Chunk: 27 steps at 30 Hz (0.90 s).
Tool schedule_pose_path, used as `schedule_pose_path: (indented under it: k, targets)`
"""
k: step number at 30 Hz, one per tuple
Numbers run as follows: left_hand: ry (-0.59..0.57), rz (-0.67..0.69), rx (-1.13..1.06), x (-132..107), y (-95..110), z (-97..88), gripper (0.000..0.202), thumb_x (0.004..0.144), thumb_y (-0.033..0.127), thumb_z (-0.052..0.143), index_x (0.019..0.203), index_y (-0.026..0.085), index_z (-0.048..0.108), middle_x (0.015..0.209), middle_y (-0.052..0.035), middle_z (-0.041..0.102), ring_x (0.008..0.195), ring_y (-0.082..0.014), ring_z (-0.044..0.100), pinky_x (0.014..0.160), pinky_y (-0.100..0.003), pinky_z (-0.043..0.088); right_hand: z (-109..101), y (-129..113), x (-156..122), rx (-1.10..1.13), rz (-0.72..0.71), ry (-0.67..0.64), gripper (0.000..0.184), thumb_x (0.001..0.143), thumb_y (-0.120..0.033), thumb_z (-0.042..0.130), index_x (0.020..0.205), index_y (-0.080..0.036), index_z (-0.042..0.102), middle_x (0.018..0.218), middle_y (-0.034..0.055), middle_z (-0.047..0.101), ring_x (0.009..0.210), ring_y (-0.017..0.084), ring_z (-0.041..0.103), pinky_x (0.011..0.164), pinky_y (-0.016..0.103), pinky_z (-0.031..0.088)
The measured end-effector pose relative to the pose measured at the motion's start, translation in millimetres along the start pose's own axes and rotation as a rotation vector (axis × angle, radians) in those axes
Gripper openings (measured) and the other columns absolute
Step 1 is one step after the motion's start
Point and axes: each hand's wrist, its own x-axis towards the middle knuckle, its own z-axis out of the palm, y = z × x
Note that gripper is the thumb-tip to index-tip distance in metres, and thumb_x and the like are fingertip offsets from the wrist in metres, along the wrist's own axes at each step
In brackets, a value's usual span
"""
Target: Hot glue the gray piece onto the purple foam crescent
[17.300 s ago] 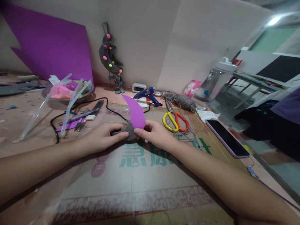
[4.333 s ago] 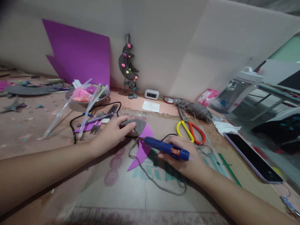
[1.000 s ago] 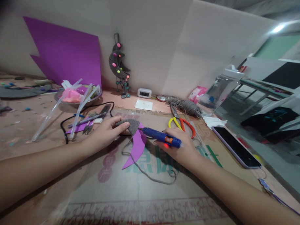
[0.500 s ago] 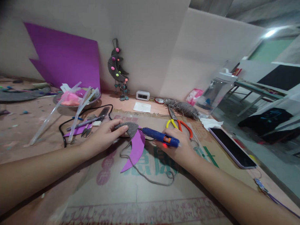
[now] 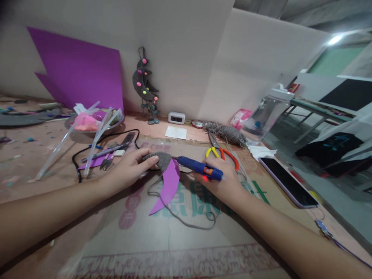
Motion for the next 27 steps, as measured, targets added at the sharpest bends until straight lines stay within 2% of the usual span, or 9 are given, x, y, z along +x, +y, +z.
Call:
schedule_pose_path:
  k: [5,10,19,27]
  targets:
    - [0.006,0.009,-0.009,-0.2,0.7,0.3,0.026,0.089,0.040,0.047,0.080,0.018,0.057,0.082,-0.0005,0.063,0.075,-0.0168,0.057,0.067,-0.026,0.041,-0.6,-0.5,0.6,0.015,0.040,0.000,0.024,0.080,-0.036,0.064,0.067,-0.022,0.051,0.059,-0.0019,0.053,0.054,0.015,0.050,0.053,0.027,0.037]
    - [0.017,-0.007,-0.043,1.3,-1.4,1.4,0.025,0.089,0.040,0.049,0.081,0.018,0.058,0.083,-0.0009,0.065,0.074,-0.0169,0.058,0.065,-0.025,0.041,-1.6,-2.2,0.5,0.037,0.077,0.069,0.025,0.082,-0.037,0.062,0.066,-0.022,0.049,0.059,-0.0014,0.053,0.055,0.016,0.050,0.054,0.029,0.039]
    - [0.036,-0.007,-0.112,2.3,-5.8,2.4,0.028,0.089,0.042,0.049,0.093,0.017,0.063,0.095,-0.0035,0.068,0.084,-0.0185,0.062,0.074,-0.027,0.046,-0.3,-2.6,-3.2,0.079,-0.012,0.033,0.019,0.080,-0.032,0.065,0.069,-0.021,0.053,0.061,-0.0016,0.055,0.058,0.015,0.053,0.055,0.027,0.041]
    - [0.042,-0.032,-0.115,1.4,-0.7,2.6,0.026,0.088,0.041,0.050,0.088,0.017,0.062,0.092,-0.0043,0.068,0.082,-0.0192,0.062,0.069,-0.027,0.045,-4.1,-7.3,-2.1,0.155,0.010,0.029,0.014,0.081,-0.033,0.064,0.077,-0.021,0.059,0.070,0.0016,0.063,0.064,0.017,0.058,0.060,0.029,0.045]
